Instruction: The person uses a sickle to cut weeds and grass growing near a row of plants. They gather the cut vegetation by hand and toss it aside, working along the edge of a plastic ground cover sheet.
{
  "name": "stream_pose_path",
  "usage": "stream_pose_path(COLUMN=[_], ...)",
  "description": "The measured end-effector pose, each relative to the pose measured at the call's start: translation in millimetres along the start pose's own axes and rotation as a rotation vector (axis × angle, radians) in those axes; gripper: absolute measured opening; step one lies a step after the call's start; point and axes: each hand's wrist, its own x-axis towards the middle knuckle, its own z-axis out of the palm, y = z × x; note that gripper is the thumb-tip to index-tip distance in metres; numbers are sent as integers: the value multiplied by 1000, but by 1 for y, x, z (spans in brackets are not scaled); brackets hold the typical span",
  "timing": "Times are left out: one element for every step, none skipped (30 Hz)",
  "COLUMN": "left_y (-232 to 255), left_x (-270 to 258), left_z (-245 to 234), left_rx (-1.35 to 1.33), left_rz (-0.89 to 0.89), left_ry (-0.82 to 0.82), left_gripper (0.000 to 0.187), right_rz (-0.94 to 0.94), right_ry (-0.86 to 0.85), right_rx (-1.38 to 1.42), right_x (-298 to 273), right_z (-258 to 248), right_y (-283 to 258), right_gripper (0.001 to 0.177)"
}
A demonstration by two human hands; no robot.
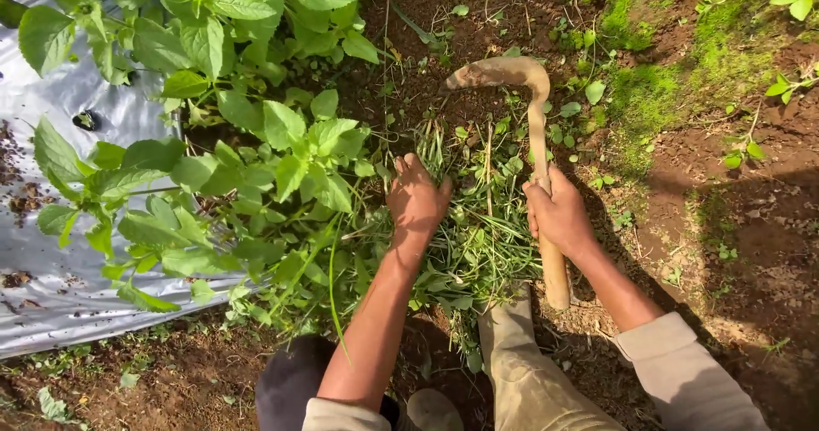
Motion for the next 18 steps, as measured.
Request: stream_pose_path(left_y=[-9,-17,-25,-38,-50,-62,-68,-75,-83,-76,-69,-64,-53,-44,-35,-24,-13,-1], left_x=[12,24,35,46,57,67,65,62,60,54,49,43,32,19,6,-5,-17,-29], left_z=[9,19,30,36,43,50,49,47,45,41,38,33,24,15,6,-5,-16,-27], left_rx=[1,-3,-7,-10,-17,-20,-20,-24,-28,-31,-48,-58,-55,-70,-85,-86,-128,-170], left_rz=[-1,25,50,49,75,101,102,50,-3,-1,-19,-39,-39,-74,-109,-110,-117,-122], left_ry=[-2,11,24,22,35,46,43,10,-22,-20,-26,-34,-34,-49,-63,-62,-60,-63], left_gripper=[76,67,60,60,56,55,55,60,66,66,67,68,68,69,71,71,67,63], right_rz=[2,-29,-59,-58,-126,-192,-190,-195,-200,-205,-126,-42,-41,50,141,141,64,-12], right_ry=[1,7,13,14,105,199,202,231,260,259,185,112,112,-35,-183,-184,-173,-157], right_rx=[1,-39,-80,-83,-6,73,72,142,213,211,170,134,136,-22,-180,-180,-282,-384], right_x=[3,5,8,7,7,5,3,1,-2,-4,-6,-9,-10,-14,-17,-14,-12,-10], right_z=[-4,-9,-15,-16,-17,-18,-17,-16,-14,-11,-8,-4,-8,-10,-13,-16,-20,-24], right_y=[-7,-15,-22,-31,-40,-48,-54,-60,-66,-49,-32,-13,-2,11,23,17,11,5], right_gripper=[10,9,9,9,6,5,5,14,24,24,13,9,9,15,22,22,16,14])
